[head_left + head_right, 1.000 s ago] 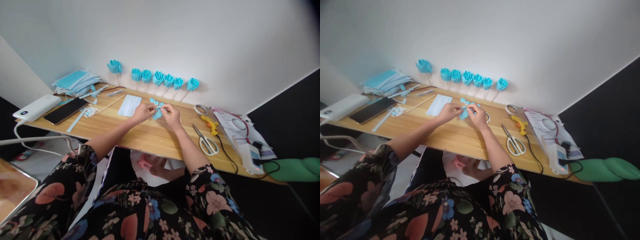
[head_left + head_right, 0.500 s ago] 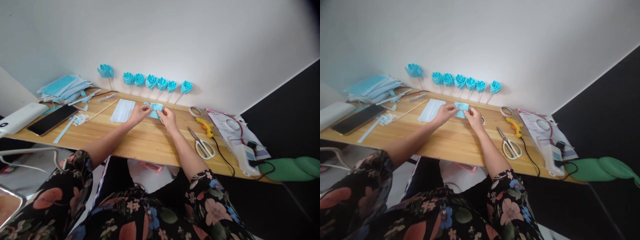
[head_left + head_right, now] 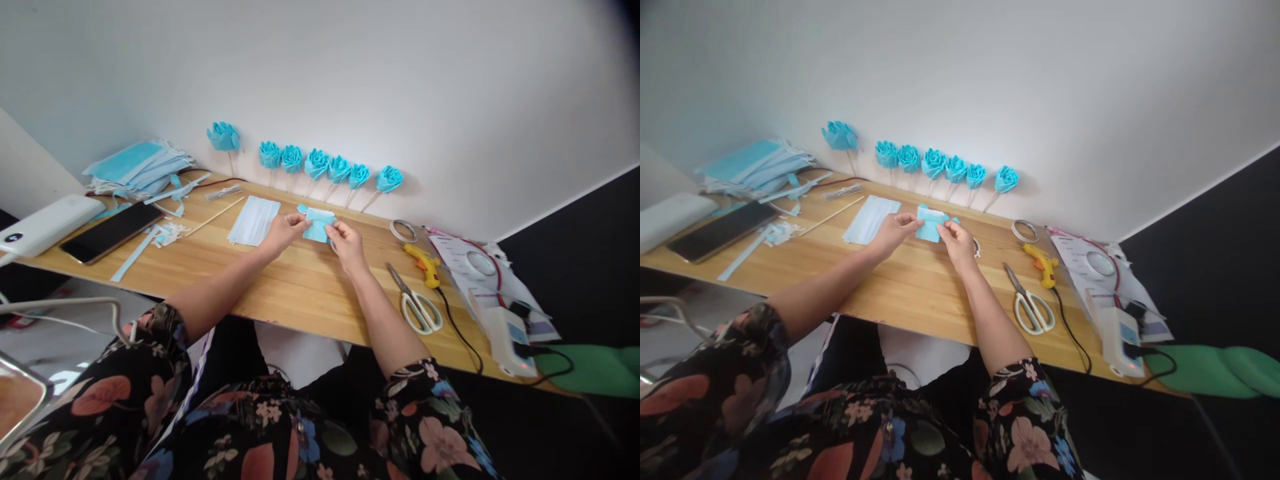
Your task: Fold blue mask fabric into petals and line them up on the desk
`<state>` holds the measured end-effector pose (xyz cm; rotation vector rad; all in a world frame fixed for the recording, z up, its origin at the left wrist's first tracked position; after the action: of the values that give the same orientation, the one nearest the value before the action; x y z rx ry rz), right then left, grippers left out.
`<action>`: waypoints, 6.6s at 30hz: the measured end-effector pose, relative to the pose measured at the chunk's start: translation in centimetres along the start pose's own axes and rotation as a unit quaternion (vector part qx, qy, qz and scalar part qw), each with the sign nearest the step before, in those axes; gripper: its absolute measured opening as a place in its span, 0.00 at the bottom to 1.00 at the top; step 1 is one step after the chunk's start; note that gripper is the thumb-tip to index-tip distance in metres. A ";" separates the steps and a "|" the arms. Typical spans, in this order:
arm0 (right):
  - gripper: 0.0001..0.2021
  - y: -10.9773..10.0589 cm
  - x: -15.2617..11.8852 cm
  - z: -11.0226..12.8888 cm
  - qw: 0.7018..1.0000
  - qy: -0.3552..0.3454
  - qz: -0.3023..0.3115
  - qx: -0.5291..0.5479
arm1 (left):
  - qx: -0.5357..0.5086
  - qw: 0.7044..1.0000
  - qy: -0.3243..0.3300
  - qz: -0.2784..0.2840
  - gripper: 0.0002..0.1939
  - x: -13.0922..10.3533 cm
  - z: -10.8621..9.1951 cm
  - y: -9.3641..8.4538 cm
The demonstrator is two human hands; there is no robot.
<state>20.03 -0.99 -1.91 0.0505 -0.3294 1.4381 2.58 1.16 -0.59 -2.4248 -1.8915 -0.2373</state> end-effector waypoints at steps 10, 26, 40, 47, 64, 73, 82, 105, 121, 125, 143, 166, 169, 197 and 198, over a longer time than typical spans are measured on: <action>0.25 0.5 0.3 -0.5 1.000 -0.006 0.024 -0.001 | 0.010 1.000 0.007 0.012 0.16 -0.5 -0.2 0.6; 0.21 0.0 0.5 -1.6 0.999 -0.023 -0.003 -0.030 | -0.045 0.998 -0.037 -0.006 0.11 -0.4 0.3 0.5; 0.17 -0.5 0.1 -0.1 0.984 -0.079 -0.021 -0.160 | -0.072 0.987 -0.130 0.067 0.07 -1.2 -0.3 1.3; 0.17 -0.9 0.5 -0.2 0.992 -0.051 -0.024 -0.111 | -0.137 0.979 -0.151 0.026 0.08 -0.9 0.2 1.4; 0.30 -0.8 0.5 -0.6 0.999 -0.028 0.001 -0.034 | -0.012 0.998 -0.050 0.033 0.10 -0.6 1.5 1.1; 0.19 -0.7 -0.1 -0.2 1.000 -0.011 -0.004 0.004 | 0.153 0.985 0.077 0.024 0.15 -1.3 -0.2 0.9; 0.13 -0.5 -0.9 1.5 0.993 -0.046 0.032 -0.105 | 0.196 0.973 0.092 0.078 0.14 -2.3 -0.9 1.9; 0.15 -1.1 -1.0 1.8 0.990 -0.058 -0.003 -0.131 | 0.173 0.980 0.059 0.077 0.08 -2.0 -0.4 1.9; 0.18 -1.3 -0.9 2.0 0.991 -0.049 -0.029 -0.118 | 0.172 0.979 0.064 0.091 0.10 -2.0 -0.5 2.1; 0.18 -1.2 -0.9 2.2 0.990 -0.064 -0.025 -0.120 | 0.174 0.979 0.065 0.083 0.08 -2.0 -0.2 1.9; 0.15 -1.6 -0.7 1.7 0.991 -0.053 -0.040 -0.115 | 0.180 0.979 0.063 0.074 0.12 -1.4 0.5 1.6; 0.15 -1.5 -0.8 1.9 0.992 -0.067 -0.039 -0.102 | 0.192 0.974 0.079 0.086 0.10 -1.7 -0.4 1.9; 0.15 -1.5 -0.8 1.9 0.991 -0.073 -0.037 -0.104 | 0.197 0.973 0.079 0.087 0.08 -1.9 -0.6 2.0; 0.13 -1.6 -0.7 2.0 0.989 -0.077 -0.049 -0.118 | 0.222 0.968 0.081 0.082 0.10 -1.7 -0.2 1.6; 0.13 -1.6 -0.7 2.0 0.989 -0.077 -0.051 -0.117 | 0.223 0.968 0.084 0.083 0.10 -1.7 -0.2 1.7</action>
<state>21.13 -2.38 0.12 -0.0123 -0.6138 1.2882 3.76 -0.92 -0.55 -2.1613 -1.4692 -0.0034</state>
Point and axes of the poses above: each hand's wrist, its own x-axis towards the middle knuckle, its own y-axis out of the palm, z = x × y, the point moved 5 cm from there along x, towards the middle knuckle, and after that the axes turned 4 degrees about -x, right-handed, at the moved point
